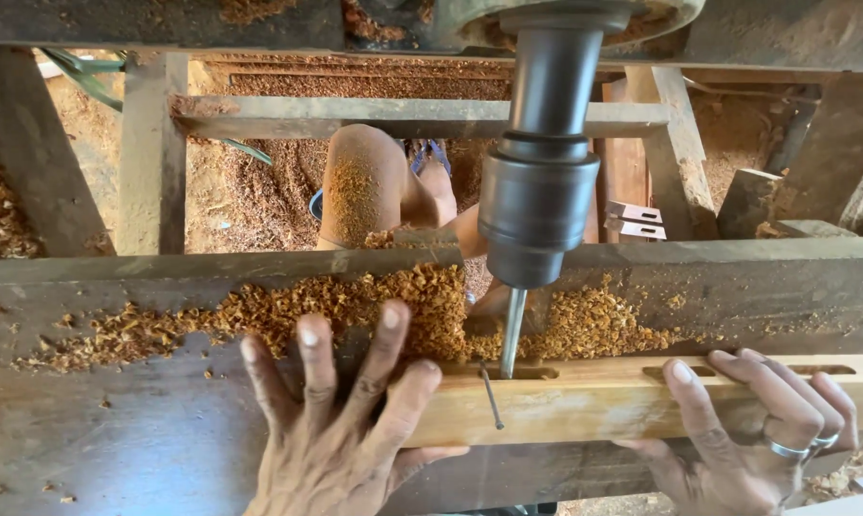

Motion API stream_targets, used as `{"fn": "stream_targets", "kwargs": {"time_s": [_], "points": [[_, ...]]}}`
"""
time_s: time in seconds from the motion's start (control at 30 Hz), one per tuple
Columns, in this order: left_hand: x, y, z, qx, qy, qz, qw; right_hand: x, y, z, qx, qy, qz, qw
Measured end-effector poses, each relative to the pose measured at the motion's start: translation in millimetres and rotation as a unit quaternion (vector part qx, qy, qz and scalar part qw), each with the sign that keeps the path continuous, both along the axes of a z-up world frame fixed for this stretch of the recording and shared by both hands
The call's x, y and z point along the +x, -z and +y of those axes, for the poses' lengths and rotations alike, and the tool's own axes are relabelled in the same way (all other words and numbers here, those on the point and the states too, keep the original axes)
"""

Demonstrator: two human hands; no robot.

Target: The person places a slotted wooden slat on the drill press table, aligns it under the bit using a nail as a guide, and drills a hole through it. They then set the drilled slat onto a stack of finished slats, pick up the next slat, and continue drilling.

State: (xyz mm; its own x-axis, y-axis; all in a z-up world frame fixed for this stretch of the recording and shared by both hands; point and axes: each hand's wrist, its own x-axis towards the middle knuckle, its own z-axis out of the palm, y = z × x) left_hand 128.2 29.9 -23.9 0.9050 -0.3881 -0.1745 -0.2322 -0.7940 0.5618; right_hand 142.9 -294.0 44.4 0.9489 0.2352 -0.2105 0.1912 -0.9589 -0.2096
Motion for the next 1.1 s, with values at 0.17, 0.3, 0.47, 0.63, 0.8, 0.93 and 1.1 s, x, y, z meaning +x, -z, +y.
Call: {"fn": "stream_targets", "kwargs": {"time_s": [0.17, 0.3, 0.47, 0.63, 0.8, 0.93, 1.1], "points": [[1, -7, 9, 0.042, -0.014, 0.013, 0.999, 4, -1, 2, -0.007, -0.032, 0.016, 0.999], [2, -7, 0, 0.035, -0.029, 0.031, 0.998, 7, 3, -6, -0.009, -0.051, 0.007, 0.999], [1, 1, -13, -0.003, -0.002, 0.02, 1.0, 4, 5, -15, 0.009, -0.018, -0.019, 1.0], [2, -2, -4, 0.011, 0.003, 0.003, 1.0, 12, -1, 5, 0.011, -0.018, -0.026, 0.999], [-1, -4, 4, 0.031, -0.01, 0.001, 0.999, 11, 3, 4, 0.013, -0.053, -0.043, 0.998], [-1, -3, 10, 0.037, -0.015, 0.01, 0.999, 13, 1, 13, 0.016, -0.043, -0.033, 0.998], [-1, -3, 12, 0.022, -0.017, 0.012, 1.0, 12, 1, 17, 0.018, -0.028, -0.042, 0.999]]}}
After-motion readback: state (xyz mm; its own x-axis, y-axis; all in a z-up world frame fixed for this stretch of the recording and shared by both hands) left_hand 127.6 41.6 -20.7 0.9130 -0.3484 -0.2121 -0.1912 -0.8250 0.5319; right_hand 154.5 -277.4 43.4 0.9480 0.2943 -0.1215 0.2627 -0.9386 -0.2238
